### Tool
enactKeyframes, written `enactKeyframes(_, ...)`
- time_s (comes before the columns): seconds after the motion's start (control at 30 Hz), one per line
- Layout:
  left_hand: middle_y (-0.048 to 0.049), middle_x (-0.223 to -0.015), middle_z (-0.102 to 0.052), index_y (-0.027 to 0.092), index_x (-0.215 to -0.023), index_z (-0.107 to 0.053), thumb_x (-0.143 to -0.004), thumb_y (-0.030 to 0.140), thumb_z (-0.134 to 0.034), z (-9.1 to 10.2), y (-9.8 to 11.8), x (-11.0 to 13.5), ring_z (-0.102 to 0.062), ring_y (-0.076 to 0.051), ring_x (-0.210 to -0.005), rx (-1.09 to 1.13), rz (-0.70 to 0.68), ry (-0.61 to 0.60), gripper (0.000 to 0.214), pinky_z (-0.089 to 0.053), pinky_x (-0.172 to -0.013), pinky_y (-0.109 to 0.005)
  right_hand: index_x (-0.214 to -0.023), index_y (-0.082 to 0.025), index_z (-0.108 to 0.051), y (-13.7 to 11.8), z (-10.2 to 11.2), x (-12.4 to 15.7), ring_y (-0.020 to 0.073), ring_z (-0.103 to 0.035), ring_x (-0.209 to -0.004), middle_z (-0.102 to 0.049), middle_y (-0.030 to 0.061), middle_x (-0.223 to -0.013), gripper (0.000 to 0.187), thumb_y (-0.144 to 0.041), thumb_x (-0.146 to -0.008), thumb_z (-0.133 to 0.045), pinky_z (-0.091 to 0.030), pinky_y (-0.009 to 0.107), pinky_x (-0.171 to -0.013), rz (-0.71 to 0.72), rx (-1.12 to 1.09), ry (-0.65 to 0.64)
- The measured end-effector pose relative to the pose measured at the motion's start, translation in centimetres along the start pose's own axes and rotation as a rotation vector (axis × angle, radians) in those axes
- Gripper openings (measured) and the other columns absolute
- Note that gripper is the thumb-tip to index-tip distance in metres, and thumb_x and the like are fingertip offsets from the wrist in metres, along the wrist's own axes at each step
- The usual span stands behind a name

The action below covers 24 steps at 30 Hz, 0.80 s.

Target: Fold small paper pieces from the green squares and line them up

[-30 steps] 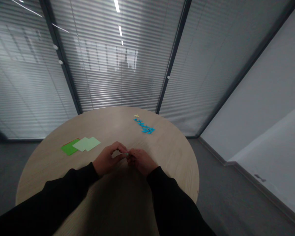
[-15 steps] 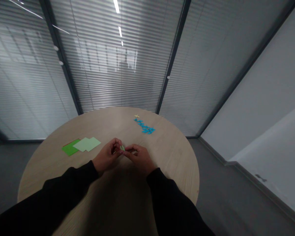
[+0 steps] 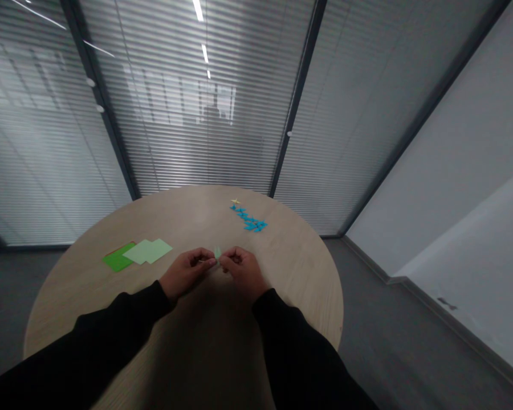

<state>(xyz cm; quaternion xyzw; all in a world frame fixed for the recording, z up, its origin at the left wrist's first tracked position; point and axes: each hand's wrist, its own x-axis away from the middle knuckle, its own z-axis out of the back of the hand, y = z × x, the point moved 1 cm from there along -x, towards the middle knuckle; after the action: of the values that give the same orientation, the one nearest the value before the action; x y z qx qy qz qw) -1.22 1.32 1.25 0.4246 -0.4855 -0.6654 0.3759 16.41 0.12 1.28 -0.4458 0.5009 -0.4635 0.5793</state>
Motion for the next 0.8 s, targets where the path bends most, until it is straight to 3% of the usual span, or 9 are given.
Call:
enactKeyframes(0.3,-0.0015,-0.075,-0.067,0.016,-0.086,-0.066,-0.078,0.045,-0.073,-0.2,-0.8,0.0,-0.058,-0.013,-0.066,0.178,0.045,0.038,0.031,-0.043,-0.065,-0.027,-0.079,-0.017,-0.067,0.7,-0.3,-0.1,0.0121,-0.055,-0.065,-0.062,0.0001,-0.074,0.029,-0.043,-0.072,-0.08,-0.045,0.028,-0.066,-0.153,-0.334,-0.151)
enactKeyframes(0.57,-0.0049,-0.082,-0.07,0.014,-0.088,-0.069,-0.076,0.048,-0.076,-0.2,-0.7,0.1,-0.062,-0.016,-0.076,0.26,0.11,0.06,0.036,-0.046,-0.076,-0.031,-0.083,-0.019,-0.063,1.0,-0.5,-0.3,0.0106,-0.05,-0.058,-0.059,-0.0033,-0.067,0.028,-0.038,-0.071,-0.08,-0.04,0.025,-0.056,-0.122,-0.29,-0.046)
enactKeyframes(0.8,-0.0032,-0.084,-0.071,0.016,-0.095,-0.065,-0.067,0.038,-0.086,-0.3,-1.0,0.1,-0.064,-0.014,-0.075,0.431,0.143,0.093,0.042,-0.048,-0.074,-0.028,-0.087,-0.017,-0.068,0.8,-0.8,-0.3,0.0108,-0.051,-0.057,-0.06,-0.0027,-0.067,0.024,-0.038,-0.077,-0.074,-0.039,0.025,-0.057,-0.065,-0.151,-0.081)
